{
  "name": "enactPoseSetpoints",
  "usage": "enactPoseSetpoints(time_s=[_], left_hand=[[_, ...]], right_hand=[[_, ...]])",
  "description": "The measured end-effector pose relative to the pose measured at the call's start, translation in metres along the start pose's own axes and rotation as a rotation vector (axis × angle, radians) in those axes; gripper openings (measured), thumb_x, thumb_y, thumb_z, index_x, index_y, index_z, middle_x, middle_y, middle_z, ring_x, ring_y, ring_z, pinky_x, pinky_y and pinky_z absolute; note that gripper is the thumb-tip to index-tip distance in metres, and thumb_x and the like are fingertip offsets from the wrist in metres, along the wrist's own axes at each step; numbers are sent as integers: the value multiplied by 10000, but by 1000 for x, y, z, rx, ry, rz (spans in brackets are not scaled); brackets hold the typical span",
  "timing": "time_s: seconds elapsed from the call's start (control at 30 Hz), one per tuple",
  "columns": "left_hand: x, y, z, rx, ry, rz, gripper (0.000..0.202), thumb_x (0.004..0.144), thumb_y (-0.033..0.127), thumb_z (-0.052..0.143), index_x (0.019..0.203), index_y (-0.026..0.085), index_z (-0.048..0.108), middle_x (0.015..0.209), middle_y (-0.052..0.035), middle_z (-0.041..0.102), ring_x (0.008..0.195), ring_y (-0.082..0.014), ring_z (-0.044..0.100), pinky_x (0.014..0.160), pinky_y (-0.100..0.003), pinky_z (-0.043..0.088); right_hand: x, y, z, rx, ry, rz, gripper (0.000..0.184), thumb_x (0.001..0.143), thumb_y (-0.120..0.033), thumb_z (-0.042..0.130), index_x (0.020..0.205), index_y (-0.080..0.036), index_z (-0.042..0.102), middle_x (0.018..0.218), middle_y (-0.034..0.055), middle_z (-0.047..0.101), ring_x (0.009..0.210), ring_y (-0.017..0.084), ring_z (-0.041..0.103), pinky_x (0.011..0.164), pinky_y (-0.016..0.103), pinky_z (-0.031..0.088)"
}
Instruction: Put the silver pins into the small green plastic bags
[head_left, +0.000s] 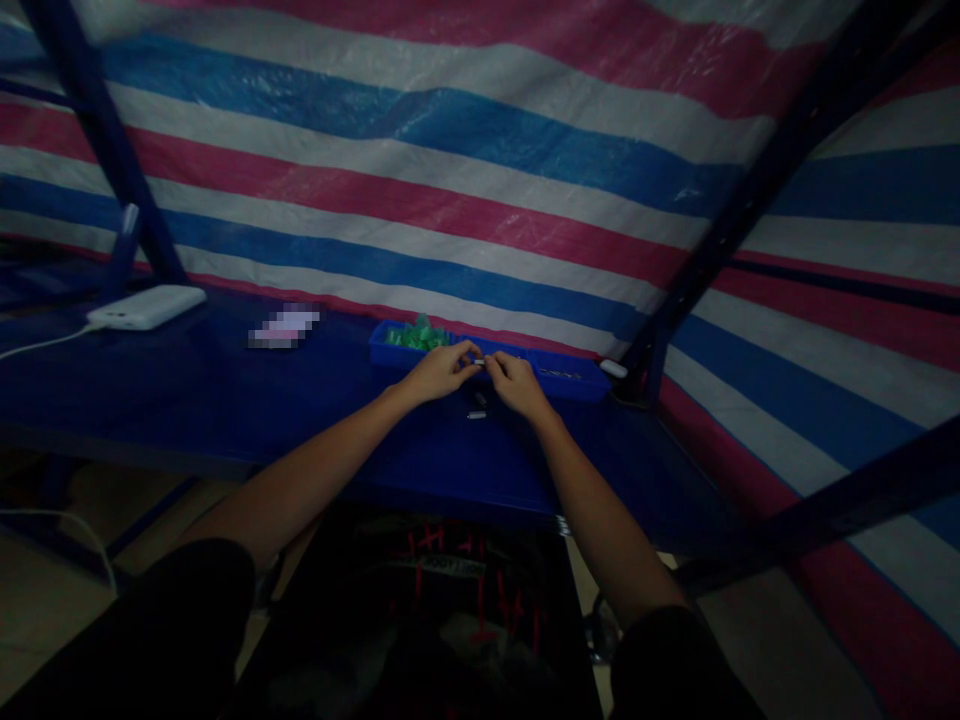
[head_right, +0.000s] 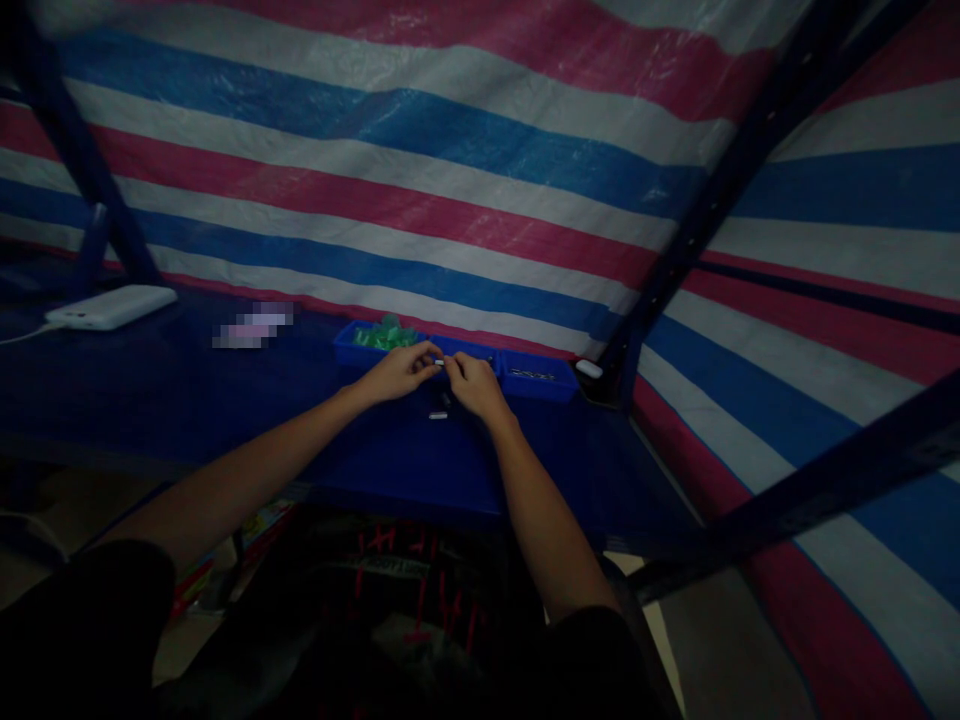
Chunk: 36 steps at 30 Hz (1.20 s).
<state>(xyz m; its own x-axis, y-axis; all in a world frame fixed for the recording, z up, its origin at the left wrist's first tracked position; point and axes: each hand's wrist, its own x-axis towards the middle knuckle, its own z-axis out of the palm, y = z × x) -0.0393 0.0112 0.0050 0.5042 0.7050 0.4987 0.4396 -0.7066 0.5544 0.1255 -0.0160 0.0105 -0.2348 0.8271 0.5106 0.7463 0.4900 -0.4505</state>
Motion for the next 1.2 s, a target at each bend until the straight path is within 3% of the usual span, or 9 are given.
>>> enactPoseSetpoints(time_s=[0.2, 0.33, 0.43, 0.53, 0.63, 0.77, 0.9, 1.1, 1.2], left_hand=[[2, 3, -2, 5, 30, -29, 232, 834, 302, 430, 924, 136, 566, 697, -18, 595, 621, -123, 535, 585, -233, 381], [1, 9, -4, 22, -1, -32, 290, 845, 332, 402, 928, 128, 591, 680, -24, 600, 599, -124, 523, 573, -240, 362], [-1, 8, -3, 64, -111, -35, 336, 816, 409, 442, 905, 139, 621, 689, -31, 617, 582, -120, 514, 559, -240, 346], [-3, 2, -1, 85, -325, -40, 350, 699, 476, 578, 837, 163, 651, 684, -20, 621, 557, -107, 511, 535, -227, 335], [-4, -4, 1, 67, -467, -47, 285, 643, 432, 639, 779, 182, 659, 657, -1, 619, 535, -97, 514, 509, -210, 331], [-3, -9, 1, 67, -422, -48, 137, 687, 294, 594, 744, 186, 655, 646, 4, 625, 524, -92, 513, 520, -207, 344], [-2, -14, -1, 117, -417, -13, 200, 646, 333, 638, 787, 192, 656, 716, -3, 629, 577, -103, 528, 540, -209, 353], [-1, -15, 2, 120, -432, -42, 146, 718, 264, 562, 808, 164, 621, 683, -10, 619, 566, -107, 522, 554, -215, 361], [0, -10, 2, 42, -338, -90, 167, 752, 262, 517, 833, 142, 599, 677, -15, 609, 568, -108, 509, 562, -220, 363]], right_hand=[[-2, -2, 0, 61, 33, 17, 280, 826, -404, 418, 882, -178, 574, 585, -35, 509, 533, 107, 460, 513, 211, 296], [-2, -2, 0, 39, 83, 22, 251, 813, -387, 429, 822, -186, 579, 563, -35, 503, 518, 107, 458, 509, 212, 299], [-1, 3, -2, -39, 196, 101, 250, 795, -391, 445, 769, -186, 586, 565, -20, 522, 527, 116, 465, 516, 217, 305], [0, 13, -6, -149, 323, 229, 268, 792, -405, 444, 792, -186, 599, 581, 3, 552, 538, 136, 480, 530, 232, 312], [0, 22, -10, -229, 354, 347, 260, 778, -413, 470, 794, -194, 610, 625, 35, 592, 582, 162, 513, 553, 245, 327], [-1, 28, -10, -270, 314, 426, 236, 767, -418, 500, 788, -211, 611, 707, 69, 624, 670, 198, 551, 594, 267, 349], [-1, 27, -8, -281, 277, 441, 214, 747, -412, 523, 772, -216, 605, 691, 65, 613, 658, 198, 542, 582, 269, 342], [1, 20, -10, -133, 252, 275, 173, 722, -280, 452, 597, -196, 538, 560, -3, 513, 555, 140, 452, 545, 245, 312], [2, 16, -10, -12, 205, 157, 189, 707, -219, 399, 545, -185, 490, 525, -17, 448, 536, 126, 422, 542, 240, 315]])
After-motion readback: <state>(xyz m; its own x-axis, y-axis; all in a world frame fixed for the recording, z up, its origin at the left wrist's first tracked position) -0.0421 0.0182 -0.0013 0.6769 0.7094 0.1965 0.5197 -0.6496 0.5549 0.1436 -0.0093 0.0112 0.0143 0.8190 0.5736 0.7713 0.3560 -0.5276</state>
